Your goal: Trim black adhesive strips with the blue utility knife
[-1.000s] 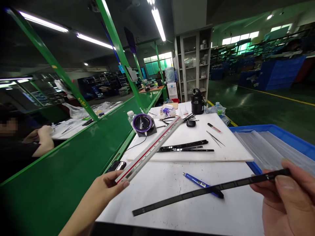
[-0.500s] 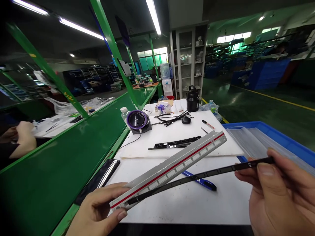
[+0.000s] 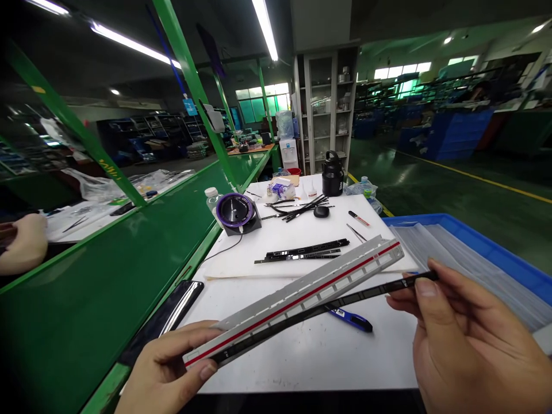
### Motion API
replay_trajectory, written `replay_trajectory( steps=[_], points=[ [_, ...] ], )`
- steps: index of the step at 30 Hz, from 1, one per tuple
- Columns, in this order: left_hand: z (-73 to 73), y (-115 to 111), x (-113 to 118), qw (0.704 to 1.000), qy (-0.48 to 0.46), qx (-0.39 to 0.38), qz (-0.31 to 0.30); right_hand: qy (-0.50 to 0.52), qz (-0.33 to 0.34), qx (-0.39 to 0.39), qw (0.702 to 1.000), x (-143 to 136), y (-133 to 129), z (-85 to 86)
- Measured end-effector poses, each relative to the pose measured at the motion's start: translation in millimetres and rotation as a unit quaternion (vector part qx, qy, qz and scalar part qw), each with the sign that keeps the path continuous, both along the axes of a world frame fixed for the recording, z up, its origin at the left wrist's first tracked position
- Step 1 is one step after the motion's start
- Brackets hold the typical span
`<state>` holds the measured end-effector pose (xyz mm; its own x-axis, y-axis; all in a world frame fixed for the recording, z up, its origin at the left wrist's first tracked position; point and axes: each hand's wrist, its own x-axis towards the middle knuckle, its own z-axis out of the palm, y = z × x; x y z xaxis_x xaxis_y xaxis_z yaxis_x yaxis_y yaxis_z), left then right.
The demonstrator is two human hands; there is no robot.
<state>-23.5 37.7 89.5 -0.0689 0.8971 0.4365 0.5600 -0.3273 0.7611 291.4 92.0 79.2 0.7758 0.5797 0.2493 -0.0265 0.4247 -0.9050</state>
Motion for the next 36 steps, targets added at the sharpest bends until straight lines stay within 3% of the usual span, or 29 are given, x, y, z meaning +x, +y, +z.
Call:
replay_trajectory(
  steps=[7, 20, 28, 33, 36],
  points=[
    [3.8, 6, 13, 0.994, -0.099, -0.045, 0.008, -0.031, 0.003, -0.006, 0.999, -3, -5, 0.5],
    [1.0, 4, 17, 0.992, -0.088, -0.087, 0.023, -0.035, -0.005, 0.005, 0.999, 6, -4, -2.8],
    [2.3, 9, 18, 0.993, -0.075, -0.092, 0.009, -0.029, 0.020, 0.014, 0.999, -4, -6, 1.6],
    [-19.1, 11, 23, 0.974, -0.146, -0.169, 0.037, -0.129, 0.005, 0.004, 0.992, 2, 8, -7.5],
    [-38.4, 14, 32, 0.951, -0.221, -0.208, 0.056, -0.046, 0.058, 0.029, 0.997, -8, 11, -19.0]
  ],
)
